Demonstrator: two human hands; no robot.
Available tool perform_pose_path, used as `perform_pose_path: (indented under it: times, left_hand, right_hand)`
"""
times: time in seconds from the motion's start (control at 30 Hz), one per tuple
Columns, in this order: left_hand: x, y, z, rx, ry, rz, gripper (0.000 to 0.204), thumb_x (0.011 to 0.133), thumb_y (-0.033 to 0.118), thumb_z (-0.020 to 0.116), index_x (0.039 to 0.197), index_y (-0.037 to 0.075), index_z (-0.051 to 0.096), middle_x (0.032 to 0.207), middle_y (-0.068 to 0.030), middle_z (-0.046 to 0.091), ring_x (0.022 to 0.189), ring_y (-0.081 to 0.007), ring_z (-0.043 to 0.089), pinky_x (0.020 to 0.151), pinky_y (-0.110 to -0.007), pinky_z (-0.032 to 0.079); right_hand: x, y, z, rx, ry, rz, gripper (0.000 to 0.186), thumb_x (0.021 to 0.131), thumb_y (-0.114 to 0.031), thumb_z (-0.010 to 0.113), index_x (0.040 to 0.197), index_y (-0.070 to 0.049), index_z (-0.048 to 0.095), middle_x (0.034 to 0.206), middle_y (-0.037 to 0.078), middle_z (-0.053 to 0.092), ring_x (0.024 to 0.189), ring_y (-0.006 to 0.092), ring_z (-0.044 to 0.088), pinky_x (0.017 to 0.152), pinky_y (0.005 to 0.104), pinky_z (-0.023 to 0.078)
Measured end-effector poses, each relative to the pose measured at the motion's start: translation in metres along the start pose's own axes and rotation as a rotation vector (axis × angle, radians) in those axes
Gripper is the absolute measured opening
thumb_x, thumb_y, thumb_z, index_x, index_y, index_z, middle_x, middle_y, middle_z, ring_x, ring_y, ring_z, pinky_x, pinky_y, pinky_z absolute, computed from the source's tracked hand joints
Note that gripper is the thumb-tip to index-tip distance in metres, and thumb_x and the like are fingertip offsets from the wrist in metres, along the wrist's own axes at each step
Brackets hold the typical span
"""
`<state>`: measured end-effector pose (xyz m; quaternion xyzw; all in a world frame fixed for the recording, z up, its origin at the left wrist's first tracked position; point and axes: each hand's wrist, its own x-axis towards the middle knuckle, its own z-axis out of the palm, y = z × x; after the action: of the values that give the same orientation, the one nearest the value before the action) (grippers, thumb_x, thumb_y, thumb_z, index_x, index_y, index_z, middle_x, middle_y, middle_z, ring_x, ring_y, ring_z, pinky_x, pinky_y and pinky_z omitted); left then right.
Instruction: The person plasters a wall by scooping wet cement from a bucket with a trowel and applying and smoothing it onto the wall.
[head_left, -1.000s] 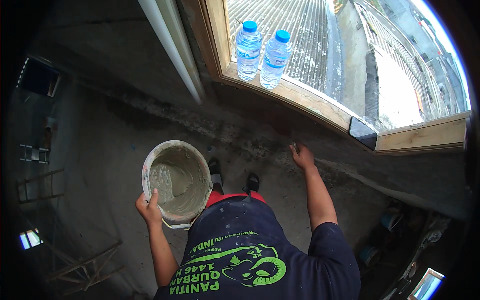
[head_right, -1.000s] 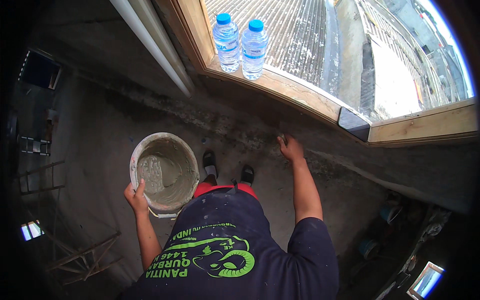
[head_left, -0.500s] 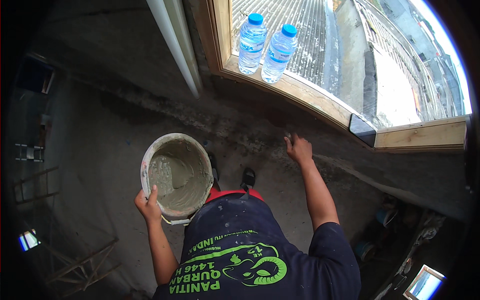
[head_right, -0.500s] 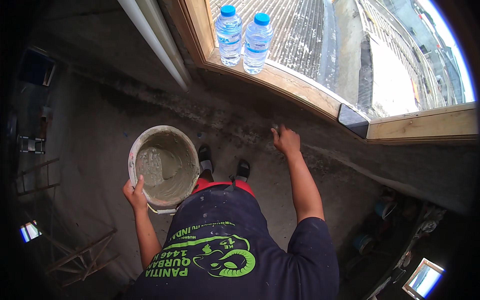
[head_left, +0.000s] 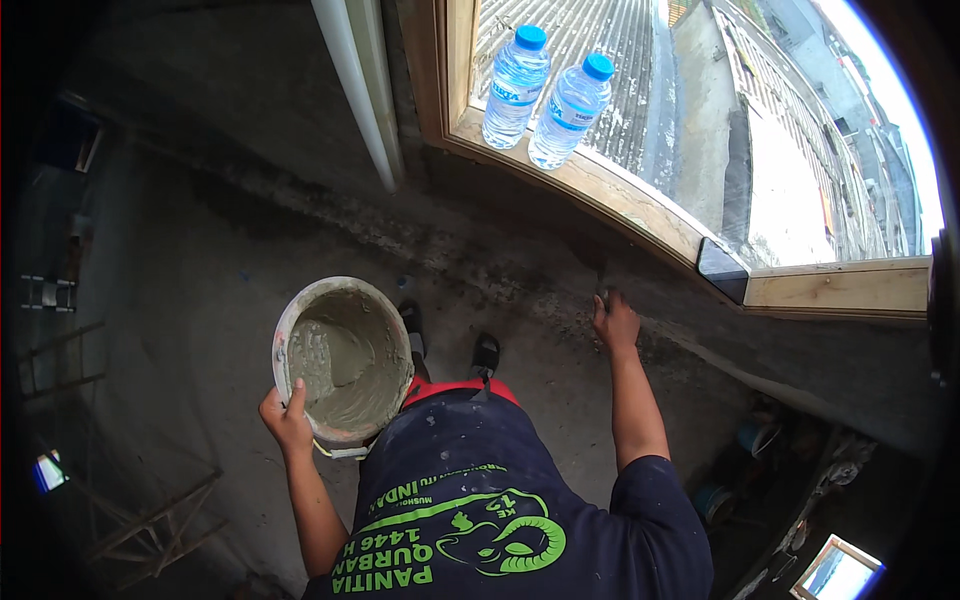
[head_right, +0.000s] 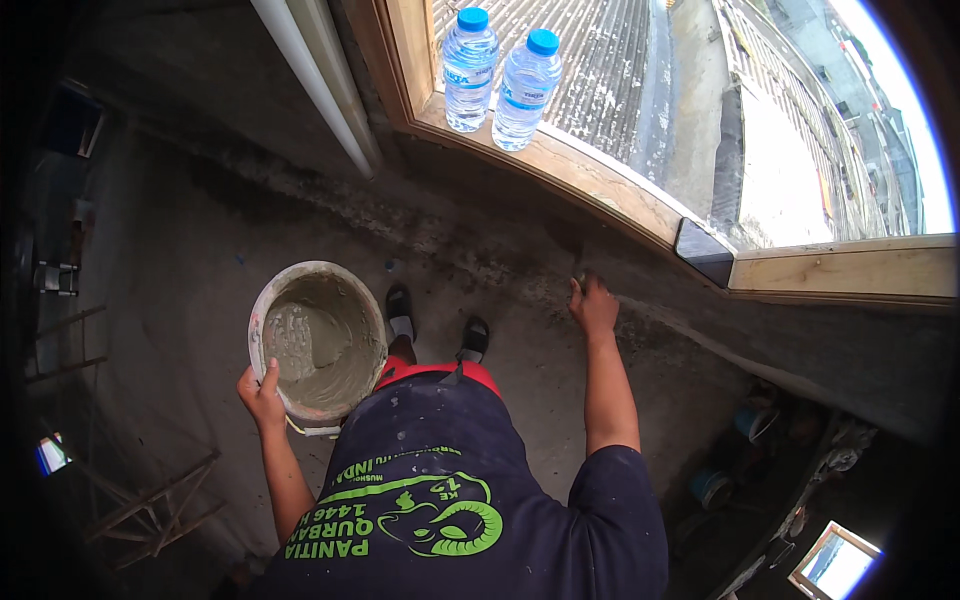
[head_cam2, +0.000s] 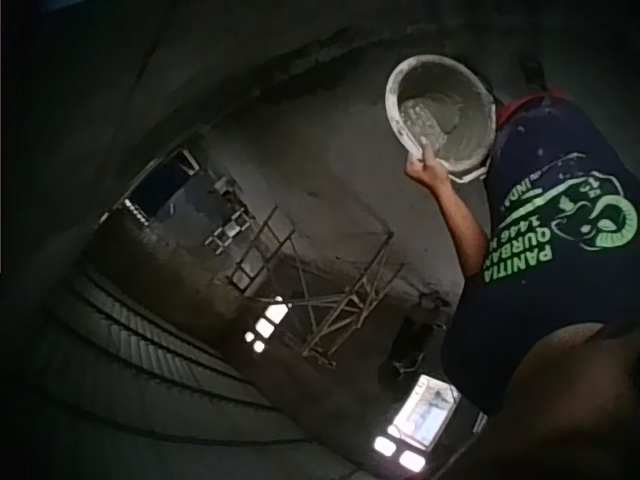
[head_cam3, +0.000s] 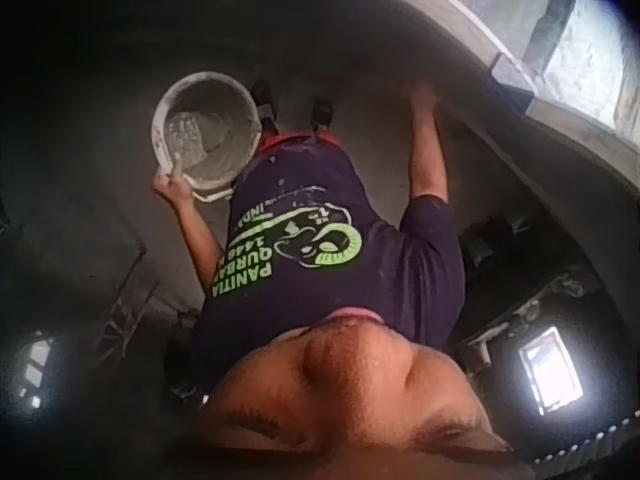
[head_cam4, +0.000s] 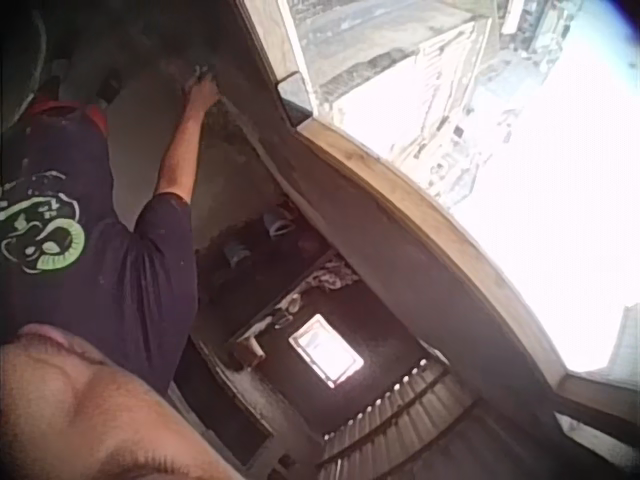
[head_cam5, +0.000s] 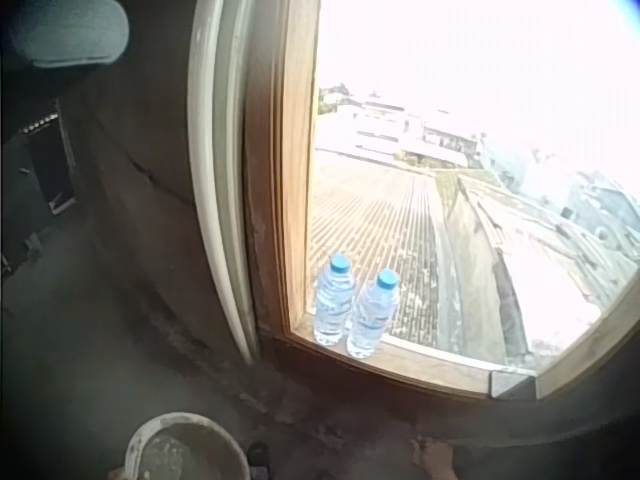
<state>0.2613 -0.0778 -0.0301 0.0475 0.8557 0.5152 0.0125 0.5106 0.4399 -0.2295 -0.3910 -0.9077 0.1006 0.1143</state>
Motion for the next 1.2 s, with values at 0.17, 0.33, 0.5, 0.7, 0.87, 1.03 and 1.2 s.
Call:
perform_pose_path:
  times: [0.17,0.33,0.5,0.7,0.87,1.03,1.2]
  left_hand:
    - [-0.004,-0.008,0.003,-0.064,0.064,-0.025,0.019,0.091,0.011,0.069,0.084,-0.006,0.065,0.072,0.0022,0.059,0.070,-0.0069,0.048,0.064,-0.027,0.040]
    - [0.002,-0.001,0.005,-0.024,0.005,-0.023,0.020,0.092,0.011,0.069,0.085,-0.007,0.065,0.073,0.0029,0.059,0.070,-0.0066,0.047,0.064,-0.026,0.040]
    - [0.000,0.015,0.010,-0.101,0.010,-0.043,0.017,0.092,0.010,0.068,0.087,-0.006,0.067,0.074,0.0023,0.060,0.072,-0.0067,0.049,0.066,-0.026,0.041]
    - [-0.003,0.000,0.006,-0.096,-0.003,-0.069,0.017,0.092,0.010,0.069,0.087,-0.006,0.067,0.075,0.0021,0.061,0.072,-0.0068,0.050,0.066,-0.026,0.042]
    - [-0.001,0.001,0.009,-0.035,-0.028,-0.038,0.018,0.091,0.010,0.069,0.085,-0.005,0.066,0.072,0.0024,0.060,0.070,-0.0071,0.049,0.064,-0.027,0.041]
    - [0.001,-0.002,0.012,-0.050,-0.002,-0.027,0.020,0.091,0.012,0.070,0.082,-0.005,0.065,0.071,0.0023,0.059,0.069,-0.0073,0.049,0.063,-0.028,0.041]
    - [0.000,-0.007,0.009,-0.049,-0.026,-0.049,0.014,0.091,0.008,0.068,0.085,-0.004,0.067,0.076,0.0037,0.060,0.073,-0.0064,0.049,0.067,-0.026,0.041]
  right_hand:
    - [-0.008,-0.021,-0.022,0.092,-0.014,-0.084,0.035,0.090,-0.033,0.068,0.114,-0.009,0.058,0.095,0.018,0.069,0.082,0.0417,0.069,0.066,0.0513,0.055]
    - [0.041,-0.080,-0.037,0.242,0.163,-0.167,0.032,0.092,-0.032,0.066,0.111,-0.008,0.058,0.091,0.022,0.069,0.079,0.0452,0.068,0.066,0.0524,0.054]
    - [0.048,-0.066,-0.004,-0.105,-0.179,-0.085,0.039,0.094,-0.041,0.061,0.113,-0.007,0.059,0.093,0.020,0.070,0.077,0.0408,0.070,0.065,0.0503,0.056]
    - [0.044,-0.088,-0.031,0.051,0.003,-0.189,0.040,0.094,-0.043,0.061,0.110,-0.006,0.060,0.085,0.020,0.069,0.076,0.0396,0.070,0.061,0.0485,0.056]
    - [0.056,-0.088,-0.027,-0.004,0.040,-0.157,0.040,0.093,-0.042,0.063,0.110,-0.006,0.060,0.084,0.020,0.069,0.078,0.0392,0.071,0.061,0.0474,0.056]
    - [0.044,-0.061,-0.011,-0.134,-0.191,-0.090,0.036,0.092,-0.035,0.066,0.114,-0.008,0.059,0.094,0.018,0.070,0.076,0.0428,0.069,0.065,0.0513,0.055]
    - [0.039,-0.053,-0.062,0.047,0.077,-0.140,0.035,0.090,-0.033,0.068,0.114,-0.009,0.061,0.097,0.017,0.071,0.080,0.0408,0.069,0.065,0.0498,0.055]
